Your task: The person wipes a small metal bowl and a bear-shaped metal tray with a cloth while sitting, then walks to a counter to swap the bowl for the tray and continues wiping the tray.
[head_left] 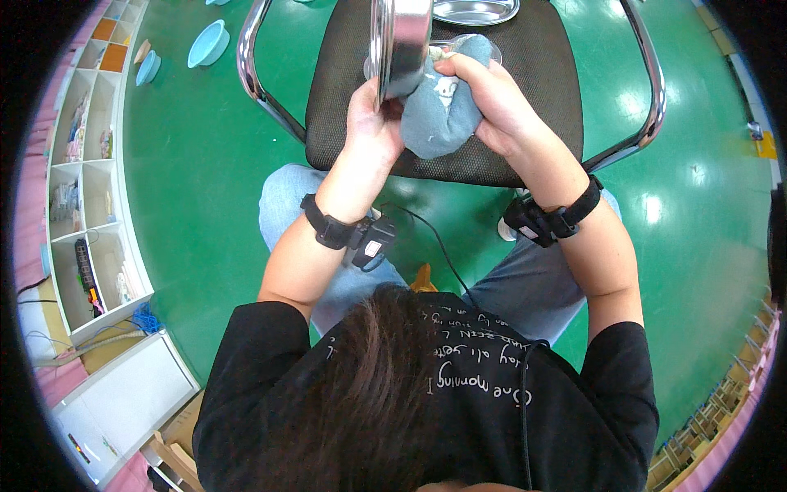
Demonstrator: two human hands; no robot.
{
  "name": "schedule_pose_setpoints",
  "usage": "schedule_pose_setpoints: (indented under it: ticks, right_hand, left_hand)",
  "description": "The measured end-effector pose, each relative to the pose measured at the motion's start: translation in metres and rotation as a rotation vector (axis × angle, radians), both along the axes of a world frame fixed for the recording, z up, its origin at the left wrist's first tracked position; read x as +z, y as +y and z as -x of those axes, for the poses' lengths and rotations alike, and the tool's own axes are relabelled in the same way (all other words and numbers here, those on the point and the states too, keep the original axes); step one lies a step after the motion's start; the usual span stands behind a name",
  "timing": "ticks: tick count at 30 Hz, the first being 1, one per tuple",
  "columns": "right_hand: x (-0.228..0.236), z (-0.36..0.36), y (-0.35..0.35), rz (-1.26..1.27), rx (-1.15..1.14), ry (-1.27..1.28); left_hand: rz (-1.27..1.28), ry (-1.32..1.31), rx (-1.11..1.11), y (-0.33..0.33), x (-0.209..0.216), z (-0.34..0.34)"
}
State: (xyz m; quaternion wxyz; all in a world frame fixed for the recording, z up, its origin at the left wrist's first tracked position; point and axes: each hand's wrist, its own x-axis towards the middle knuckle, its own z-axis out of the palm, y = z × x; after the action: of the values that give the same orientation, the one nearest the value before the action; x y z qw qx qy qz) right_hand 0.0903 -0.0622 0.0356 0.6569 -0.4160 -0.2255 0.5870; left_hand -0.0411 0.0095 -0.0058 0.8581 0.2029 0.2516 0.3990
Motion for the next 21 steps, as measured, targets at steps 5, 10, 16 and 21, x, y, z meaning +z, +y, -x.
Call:
schedule_pose_setpoints:
  ticks: [5, 10, 16, 21]
  right_hand:
    - [0.003, 0.004, 0.0, 0.087, -0.008, 0.17]
    - [-0.005, -0.001, 0.006, 0.117, 0.063, 0.384]
    - [-0.001, -0.004, 0.006, 0.182, 0.017, 0.362]
    - [-0.008, -0.011, 0.005, 0.173, 0.115, 0.419]
  left_hand:
    - [-0.015, 0.07, 0.018, 0.004, -0.002, 0.002]
    - [-0.262, 0.089, 0.041, 0.017, -0.006, 0.003]
    - [-0.287, 0.03, 0.11, 0.025, -0.002, 0.007]
    - [-0.364, 0.106, 0.184, 0.034, 0.003, 0.009]
